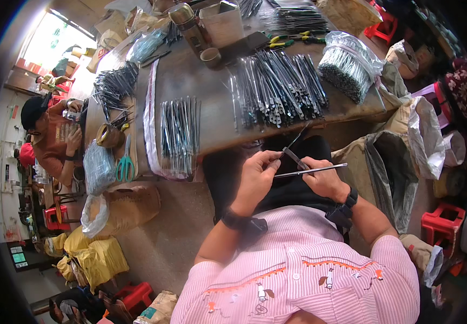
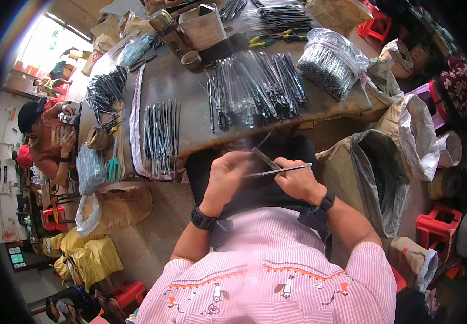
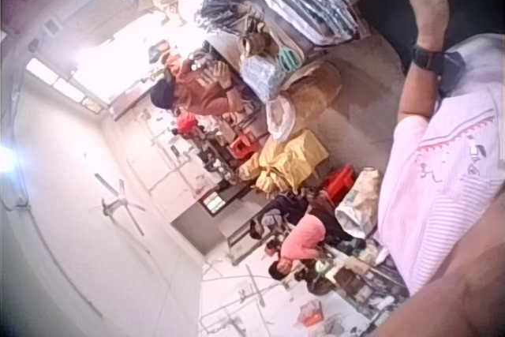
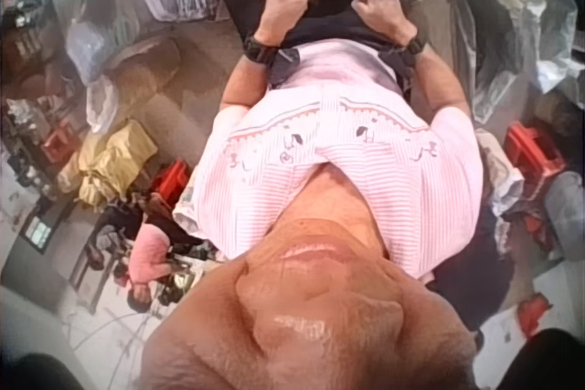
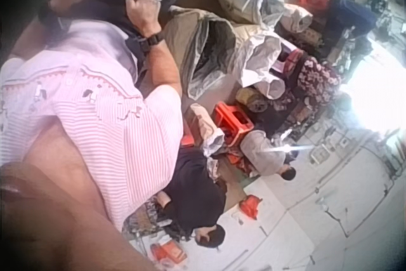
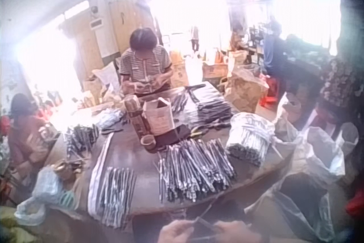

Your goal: The person repeatedly picks up thin metal rods from a table, uses pliers to cut each rod near one end, and places the cut pieces back on the table. The process is continuous and repetitive throughout the clip.

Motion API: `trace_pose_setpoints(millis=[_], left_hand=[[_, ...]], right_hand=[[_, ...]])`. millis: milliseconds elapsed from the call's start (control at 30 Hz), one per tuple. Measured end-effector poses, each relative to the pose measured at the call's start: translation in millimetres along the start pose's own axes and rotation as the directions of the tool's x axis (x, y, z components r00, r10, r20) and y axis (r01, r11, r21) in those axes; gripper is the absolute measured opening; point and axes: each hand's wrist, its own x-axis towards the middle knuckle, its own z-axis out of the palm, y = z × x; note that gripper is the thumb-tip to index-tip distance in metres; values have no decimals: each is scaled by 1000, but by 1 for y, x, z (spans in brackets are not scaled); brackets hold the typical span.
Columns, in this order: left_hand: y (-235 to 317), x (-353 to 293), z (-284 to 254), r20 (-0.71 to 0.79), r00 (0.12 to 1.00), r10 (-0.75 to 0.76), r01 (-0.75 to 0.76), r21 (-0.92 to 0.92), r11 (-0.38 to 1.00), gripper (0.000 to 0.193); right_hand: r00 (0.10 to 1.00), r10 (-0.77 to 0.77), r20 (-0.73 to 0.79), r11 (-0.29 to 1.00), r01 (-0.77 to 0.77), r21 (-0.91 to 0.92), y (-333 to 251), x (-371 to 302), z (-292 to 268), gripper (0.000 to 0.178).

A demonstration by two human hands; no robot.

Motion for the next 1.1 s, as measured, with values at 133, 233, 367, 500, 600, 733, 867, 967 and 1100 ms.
trace_pose_setpoints(millis=[133,233,367,500,600,733,867,967,1100], left_hand=[[9,-2,-2,14,992,-124,124,-10,992,23],[18,-5,-5,-32,995,97,-84,269,959,29],[28,-17,-8,-79,965,251,-173,531,829,30],[32,-23,-11,-154,950,272,-122,619,776,26],[33,-25,-14,-183,935,305,-107,673,732,24],[35,-29,-21,-188,935,302,-89,698,710,24],[36,-35,-25,-174,942,287,-90,693,716,26],[33,-35,-30,-159,945,285,-100,689,718,27],[23,-27,-49,-252,886,390,-93,726,681,24]], right_hand=[[998,50,24,998,-49,-43,3,0,1,17],[997,74,24,997,-74,-31,2,2,4,18],[993,105,46,994,-106,6,-3,6,10,18],[987,128,97,987,-136,90,-10,11,15,20],[976,156,149,969,-181,166,-12,14,19,22],[980,100,174,975,-131,180,-9,17,26,23],[982,73,177,972,-110,210,-5,19,33,24],[965,100,241,972,-147,184,-4,21,33,29],[948,78,310,939,-174,296,-5,23,32,44]])
